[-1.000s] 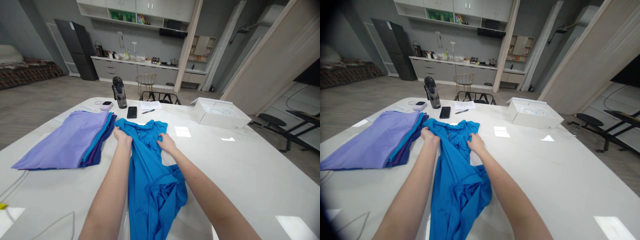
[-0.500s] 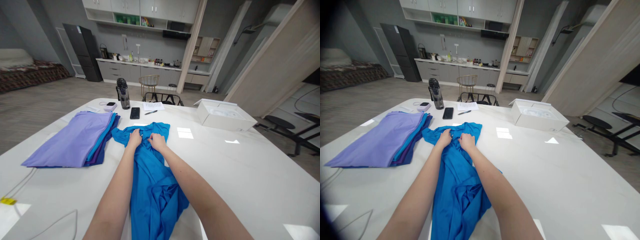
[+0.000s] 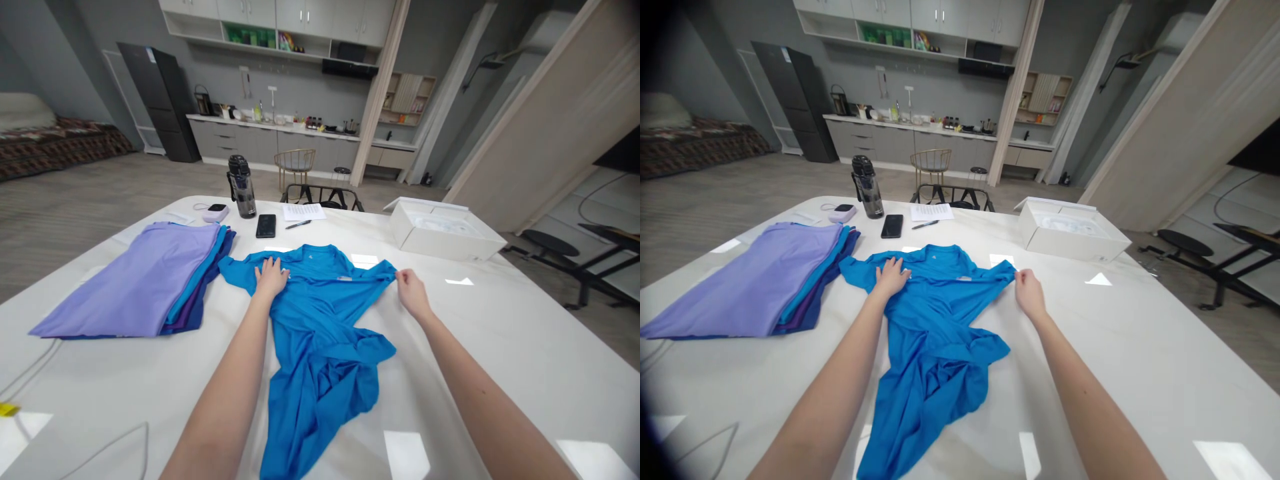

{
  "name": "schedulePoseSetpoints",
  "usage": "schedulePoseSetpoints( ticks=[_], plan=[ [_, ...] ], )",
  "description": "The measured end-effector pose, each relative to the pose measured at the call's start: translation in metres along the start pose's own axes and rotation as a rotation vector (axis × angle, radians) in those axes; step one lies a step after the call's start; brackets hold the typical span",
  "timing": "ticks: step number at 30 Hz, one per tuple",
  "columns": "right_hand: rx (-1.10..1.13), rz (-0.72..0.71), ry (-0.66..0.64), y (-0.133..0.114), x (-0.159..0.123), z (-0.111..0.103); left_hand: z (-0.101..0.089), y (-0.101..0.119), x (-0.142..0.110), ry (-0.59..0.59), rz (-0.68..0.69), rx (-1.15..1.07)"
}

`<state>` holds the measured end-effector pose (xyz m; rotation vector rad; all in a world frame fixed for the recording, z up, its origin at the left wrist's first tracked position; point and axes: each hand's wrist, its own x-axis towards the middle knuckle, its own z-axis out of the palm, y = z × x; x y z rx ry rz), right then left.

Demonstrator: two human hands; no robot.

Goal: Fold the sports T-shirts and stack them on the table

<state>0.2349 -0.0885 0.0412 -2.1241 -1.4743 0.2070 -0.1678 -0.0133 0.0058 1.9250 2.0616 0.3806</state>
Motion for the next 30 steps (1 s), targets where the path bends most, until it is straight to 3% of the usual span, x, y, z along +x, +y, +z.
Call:
schedulePoseSetpoints(
  ticks=[3,5,6,8,10,11,13,15,19,24,30],
  plan=[
    [-0.165,0.210,-0.121,0.045,-0.006,-0.018,-0.001,0.015,-0.009,-0.054,-0.009,0.048],
    [-0.233,0.305,-0.179,0.055,-0.011,-0.025,-0.003,0.027,-0.014,-0.083,-0.040,0.085],
    [-0.247,0.316,-0.145,0.053,-0.013,-0.027,-0.003,0.033,-0.016,-0.089,-0.054,0.107],
    [-0.253,0.243,0.041,0.038,-0.016,-0.032,-0.005,0.042,-0.019,-0.108,-0.024,0.147],
    [-0.251,0.064,0.224,0.014,-0.018,-0.032,-0.006,0.046,-0.018,-0.159,0.127,0.152],
    [-0.247,-0.045,0.250,0.000,-0.018,-0.030,-0.006,0.046,-0.016,-0.193,0.223,0.136],
    [-0.224,-0.270,0.141,-0.025,-0.018,-0.019,-0.005,0.043,-0.013,-0.248,0.367,0.084],
    [-0.216,-0.403,-0.087,-0.043,-0.017,-0.001,-0.002,0.037,-0.009,-0.259,0.406,0.048],
    [-0.311,-0.255,-0.401,-0.053,-0.007,0.035,0.003,0.027,0.001,-0.242,0.377,0.071],
    [-0.375,-0.191,-0.486,-0.049,0.017,0.049,0.005,0.036,0.032,-0.221,0.223,0.175],
    [-0.377,-0.111,-0.476,-0.052,0.047,0.058,0.018,0.054,0.067,-0.084,0.109,0.184]
  ],
)
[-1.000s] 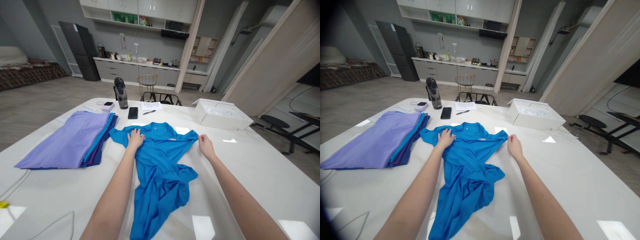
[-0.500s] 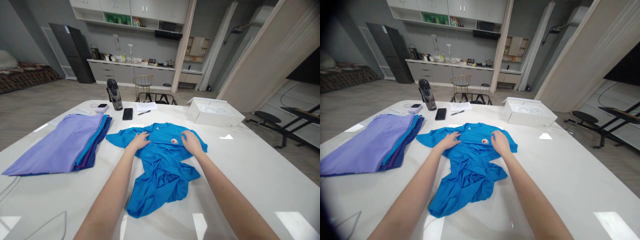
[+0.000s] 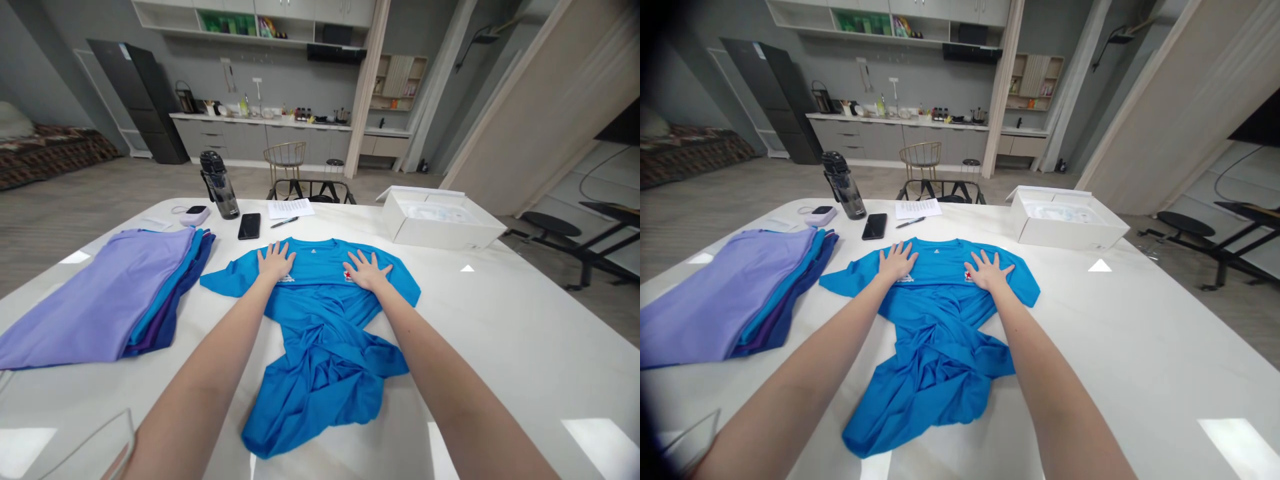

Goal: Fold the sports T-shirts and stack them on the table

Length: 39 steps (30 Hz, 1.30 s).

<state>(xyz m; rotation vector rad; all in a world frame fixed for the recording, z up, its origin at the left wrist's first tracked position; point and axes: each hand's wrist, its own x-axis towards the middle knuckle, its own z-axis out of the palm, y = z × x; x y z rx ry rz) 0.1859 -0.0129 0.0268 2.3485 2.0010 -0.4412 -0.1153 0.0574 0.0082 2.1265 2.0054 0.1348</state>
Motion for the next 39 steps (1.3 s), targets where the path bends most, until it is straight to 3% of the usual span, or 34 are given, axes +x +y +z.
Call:
schedulePoseSetpoints(
  ticks=[6,11,15,22,25,28,32,36,39],
  plan=[
    [0.022,0.014,0.047,-0.004,0.021,0.002,0.003,0.001,0.016,0.069,0.051,-0.010],
    [0.017,0.021,0.059,-0.004,0.028,0.001,0.005,0.020,-0.001,0.221,-0.007,0.045],
    [0.021,0.035,0.053,-0.002,0.036,-0.001,0.013,0.034,-0.005,0.094,-0.109,-0.009],
    [0.016,0.049,0.073,0.001,0.049,-0.002,0.015,0.025,0.030,0.086,-0.010,-0.030],
    [0.008,0.042,0.098,0.001,0.048,-0.001,0.010,0.021,0.032,0.068,0.028,-0.021],
    [0.007,0.051,0.120,0.001,0.047,0.000,0.005,0.020,0.012,0.021,0.078,-0.020],
    [-0.001,0.044,0.114,0.003,0.049,0.001,0.007,0.021,-0.041,-0.013,0.199,-0.029],
    [0.005,0.042,0.090,0.003,0.052,0.001,0.015,0.019,-0.084,0.053,0.274,-0.046],
    [0.012,0.064,0.122,0.002,0.048,0.000,0.019,0.019,-0.093,0.099,0.257,-0.053]
  ],
)
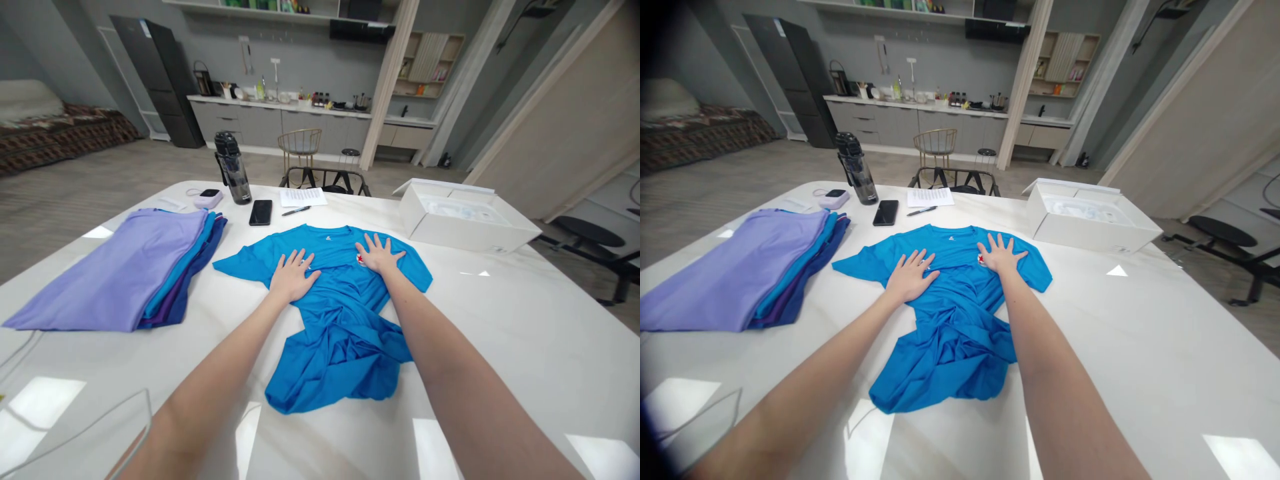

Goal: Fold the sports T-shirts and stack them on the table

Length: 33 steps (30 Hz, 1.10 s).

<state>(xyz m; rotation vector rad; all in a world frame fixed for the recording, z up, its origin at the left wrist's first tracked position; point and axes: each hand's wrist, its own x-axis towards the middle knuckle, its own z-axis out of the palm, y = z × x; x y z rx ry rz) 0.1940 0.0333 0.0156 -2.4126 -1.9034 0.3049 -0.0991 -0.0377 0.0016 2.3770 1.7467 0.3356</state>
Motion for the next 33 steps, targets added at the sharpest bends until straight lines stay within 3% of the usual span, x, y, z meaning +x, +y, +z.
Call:
schedulePoseSetpoints(
  ticks=[4,6,13,20,23,28,33],
  plan=[
    [-0.023,0.037,0.108,-0.003,-0.023,-0.003,-0.001,-0.001,0.004,-0.022,0.010,-0.002],
    [-0.069,-0.020,0.131,-0.005,-0.042,-0.003,-0.002,0.000,0.005,-0.025,0.011,-0.004],
    [-0.034,-0.348,0.033,-0.008,-0.142,0.009,-0.004,0.003,0.003,-0.014,0.004,-0.026],
    [0.110,-0.422,0.029,-0.009,-0.226,0.020,-0.007,0.010,-0.002,0.071,0.015,0.003],
    [0.078,-0.420,0.071,-0.012,-0.240,0.025,-0.015,0.018,-0.010,0.133,0.071,0.033],
    [0.043,-0.415,0.108,-0.016,-0.241,0.026,-0.027,0.036,-0.034,0.118,0.203,0.045],
    [0.097,-0.412,0.152,-0.015,-0.236,0.028,-0.027,0.064,-0.084,0.178,0.332,-0.142]
  ],
)
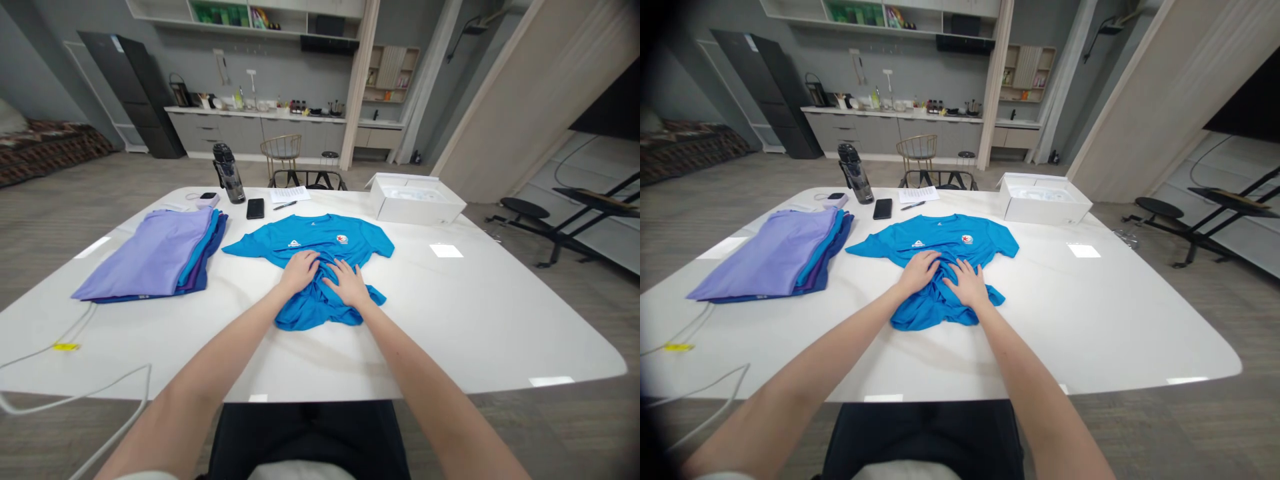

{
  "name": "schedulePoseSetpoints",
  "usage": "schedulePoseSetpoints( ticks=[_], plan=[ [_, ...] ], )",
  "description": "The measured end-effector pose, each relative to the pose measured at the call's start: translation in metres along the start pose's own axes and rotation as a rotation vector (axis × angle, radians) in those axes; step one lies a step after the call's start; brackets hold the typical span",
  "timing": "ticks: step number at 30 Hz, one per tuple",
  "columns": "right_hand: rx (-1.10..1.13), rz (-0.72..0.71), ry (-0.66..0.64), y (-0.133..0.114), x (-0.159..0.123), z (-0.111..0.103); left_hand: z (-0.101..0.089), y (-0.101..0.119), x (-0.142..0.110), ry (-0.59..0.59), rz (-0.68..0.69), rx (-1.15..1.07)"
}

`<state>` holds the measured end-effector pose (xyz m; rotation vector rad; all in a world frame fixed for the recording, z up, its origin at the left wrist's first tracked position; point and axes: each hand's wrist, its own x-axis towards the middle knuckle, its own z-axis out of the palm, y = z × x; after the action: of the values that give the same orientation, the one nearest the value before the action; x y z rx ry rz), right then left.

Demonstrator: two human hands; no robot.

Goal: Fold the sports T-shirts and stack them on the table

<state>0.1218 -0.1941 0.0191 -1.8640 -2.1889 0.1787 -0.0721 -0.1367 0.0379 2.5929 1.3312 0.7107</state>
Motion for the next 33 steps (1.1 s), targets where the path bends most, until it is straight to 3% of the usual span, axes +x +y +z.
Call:
schedulePoseSetpoints(
  ticks=[3,6,10,14,17,22,27,30,33],
  plan=[
    [0.096,0.008,0.189,0.003,-0.003,0.000,-0.004,0.027,-0.035,0.022,0.061,-0.079],
    [0.155,0.036,0.349,0.005,-0.016,-0.006,-0.009,0.043,-0.070,-0.043,0.041,-0.071],
    [0.140,-0.029,0.234,0.006,-0.050,-0.017,-0.008,0.047,-0.096,-0.101,-0.067,-0.051],
    [0.067,-0.110,0.136,0.004,-0.085,-0.021,-0.003,0.051,-0.102,-0.129,-0.200,-0.055],
    [0.002,-0.108,0.128,0.002,-0.101,-0.024,-0.008,0.054,-0.106,-0.122,-0.156,-0.060],
    [0.052,-0.090,0.203,-0.006,-0.121,-0.046,-0.034,0.059,-0.131,0.113,-0.073,-0.180],
    [0.122,-0.194,0.282,-0.027,-0.145,-0.056,-0.051,0.072,-0.159,0.173,-0.124,-0.320],
    [0.102,-0.257,0.241,-0.037,-0.151,-0.047,-0.054,0.076,-0.166,0.149,-0.155,-0.360],
    [0.113,-0.288,0.214,-0.046,-0.149,-0.037,-0.059,0.078,-0.170,0.001,-0.033,-0.176]
  ],
)
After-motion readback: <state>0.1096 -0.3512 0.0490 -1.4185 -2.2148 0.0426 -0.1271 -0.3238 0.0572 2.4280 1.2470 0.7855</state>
